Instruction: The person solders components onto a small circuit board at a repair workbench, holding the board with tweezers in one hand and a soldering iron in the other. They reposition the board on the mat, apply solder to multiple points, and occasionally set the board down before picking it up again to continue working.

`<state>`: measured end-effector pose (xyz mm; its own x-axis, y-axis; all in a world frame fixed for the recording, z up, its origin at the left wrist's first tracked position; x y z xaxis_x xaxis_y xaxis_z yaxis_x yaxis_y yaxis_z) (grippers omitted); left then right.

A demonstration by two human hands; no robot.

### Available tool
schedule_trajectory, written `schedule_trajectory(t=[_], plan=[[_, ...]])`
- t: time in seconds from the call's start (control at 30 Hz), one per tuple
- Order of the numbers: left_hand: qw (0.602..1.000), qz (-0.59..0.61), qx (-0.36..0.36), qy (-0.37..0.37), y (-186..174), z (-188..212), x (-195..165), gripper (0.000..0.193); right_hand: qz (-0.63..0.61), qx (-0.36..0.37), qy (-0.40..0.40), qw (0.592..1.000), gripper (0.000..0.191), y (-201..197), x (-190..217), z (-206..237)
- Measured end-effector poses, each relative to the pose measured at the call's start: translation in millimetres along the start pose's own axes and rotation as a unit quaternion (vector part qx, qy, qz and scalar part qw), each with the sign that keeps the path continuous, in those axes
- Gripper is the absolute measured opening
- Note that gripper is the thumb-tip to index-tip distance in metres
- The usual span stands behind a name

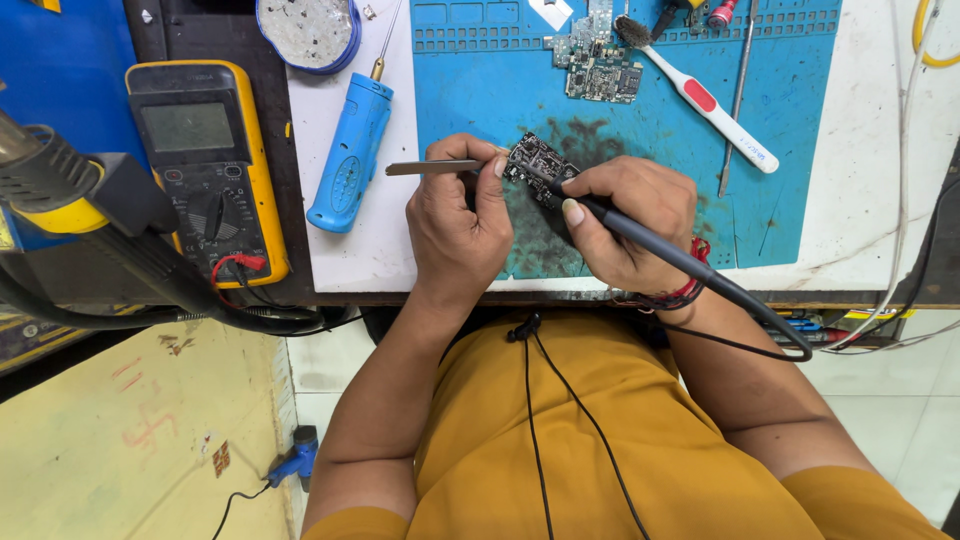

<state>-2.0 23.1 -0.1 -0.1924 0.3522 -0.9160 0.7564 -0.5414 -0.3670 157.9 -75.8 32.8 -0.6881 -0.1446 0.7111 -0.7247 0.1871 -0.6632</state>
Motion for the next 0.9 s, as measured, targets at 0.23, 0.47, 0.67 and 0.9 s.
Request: schedule_trajectory(t=[0.23,0.47,0.67,0.9], plan=[[1.000,0.001,-0.001,0.000,0.0,0.2,0.3,0.013,-0.003,-0.004,-0.006,1.000,0.011,0.7,-0.3,-0.7],[1.000,0.012,0.002,-0.015,0.1,0.2,0.3,0.014,0.001,-0.001,-0.002,1.000,0.011,-0.3,0.2,-1.0],[1.000,0.015,-0.002,-0.009,0.0,-0.1,-0.1,0.014,0.000,0.001,-0.006,1.000,0.010,-0.9,0.8,-1.1],[1.000,0.022,-0.001,-0.009,0.2,0.1,-0.2,0.013,-0.004,-0.001,-0.003,1.000,0.010,-1.3,1.3,-1.1]])
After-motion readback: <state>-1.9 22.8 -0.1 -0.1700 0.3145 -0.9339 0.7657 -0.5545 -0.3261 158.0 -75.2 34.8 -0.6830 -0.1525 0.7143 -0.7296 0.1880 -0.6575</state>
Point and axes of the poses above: each hand's wrist, its own z-axis away from the middle knuckle, its own y-axis out of the palm, x = y × z, the point moved 1 cm from there along -z, towards the middle knuckle, and after that the axes turned 14 degrees about x, right-handed, at the moved point
